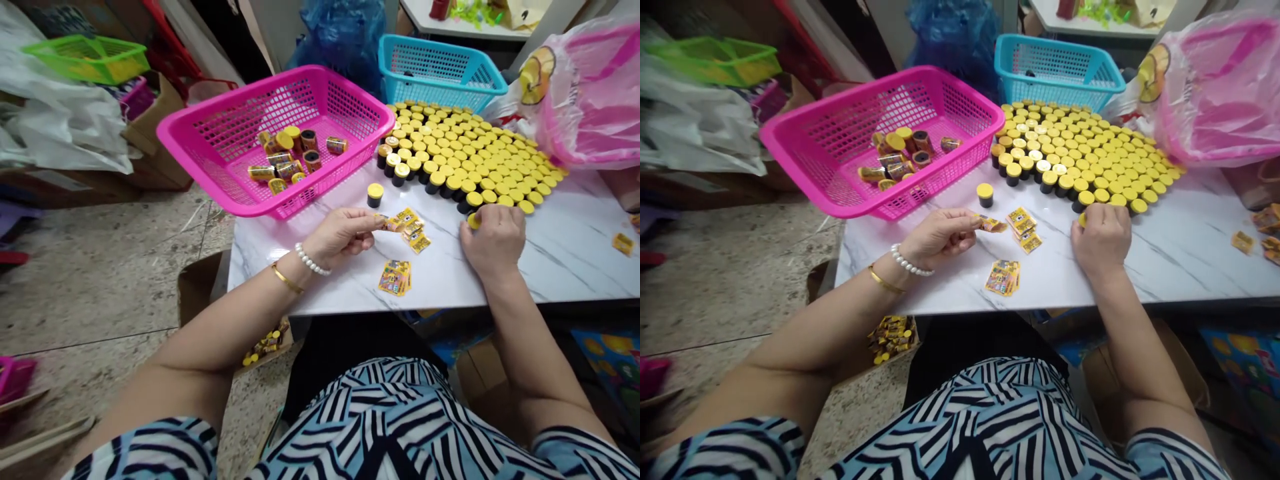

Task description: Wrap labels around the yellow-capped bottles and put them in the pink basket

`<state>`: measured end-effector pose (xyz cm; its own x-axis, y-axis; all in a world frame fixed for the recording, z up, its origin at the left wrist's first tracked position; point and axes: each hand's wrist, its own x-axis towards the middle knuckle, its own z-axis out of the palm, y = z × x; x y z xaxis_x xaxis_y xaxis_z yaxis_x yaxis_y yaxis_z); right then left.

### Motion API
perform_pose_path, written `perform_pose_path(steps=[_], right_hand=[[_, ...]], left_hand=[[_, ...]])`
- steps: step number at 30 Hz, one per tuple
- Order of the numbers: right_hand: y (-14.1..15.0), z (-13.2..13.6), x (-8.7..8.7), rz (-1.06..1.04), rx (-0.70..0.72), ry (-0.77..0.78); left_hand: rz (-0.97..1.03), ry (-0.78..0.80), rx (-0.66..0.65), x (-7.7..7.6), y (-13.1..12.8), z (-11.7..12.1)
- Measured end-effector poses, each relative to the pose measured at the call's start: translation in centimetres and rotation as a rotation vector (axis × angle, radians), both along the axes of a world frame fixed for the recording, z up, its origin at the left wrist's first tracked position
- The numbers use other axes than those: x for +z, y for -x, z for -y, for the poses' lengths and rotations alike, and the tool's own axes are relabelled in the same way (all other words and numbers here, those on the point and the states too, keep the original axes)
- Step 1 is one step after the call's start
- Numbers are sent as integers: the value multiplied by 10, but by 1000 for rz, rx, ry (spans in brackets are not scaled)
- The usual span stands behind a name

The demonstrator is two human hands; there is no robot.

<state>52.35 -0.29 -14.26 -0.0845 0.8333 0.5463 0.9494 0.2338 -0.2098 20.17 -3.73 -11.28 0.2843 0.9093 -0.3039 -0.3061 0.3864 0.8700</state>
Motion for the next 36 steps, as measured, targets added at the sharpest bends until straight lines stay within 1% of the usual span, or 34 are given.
perform_pose_path(steps=[2,4,6,7,9,11,14,16,18,21,25,28,31,33,36], right_hand=[[9,9,4,-232,66,-15],[23,21,11,-556,191,21],[40,33,20,-861,349,139],[50,39,24,-976,419,212],[67,46,30,-1127,500,348],[80,49,33,-1203,533,446],[88,46,32,-1252,544,529],[90,43,29,-1271,520,523],[90,42,27,-1264,493,483],[95,46,29,-1191,477,401],[104,60,31,-1038,524,303],[106,66,28,-908,550,234],[104,66,24,-813,541,134],[103,63,24,-850,595,154],[104,58,24,-981,699,310]], left_hand=[[22,4,-11,-1,1,0],[33,6,-35,-3,1,0],[47,23,-53,-4,0,0],[57,35,-53,-4,-1,0],[81,54,-45,-3,-2,0],[104,62,-34,-1,-2,0],[138,66,-21,3,-2,1],[160,61,-17,5,-2,2],[174,57,-20,5,-3,2],[184,65,-35,4,-4,3],[206,81,-15,5,-3,1],[202,93,15,7,-2,0],[192,81,-16,8,-2,0],[182,71,-26,7,-3,0],[166,75,-6,6,-4,0]])
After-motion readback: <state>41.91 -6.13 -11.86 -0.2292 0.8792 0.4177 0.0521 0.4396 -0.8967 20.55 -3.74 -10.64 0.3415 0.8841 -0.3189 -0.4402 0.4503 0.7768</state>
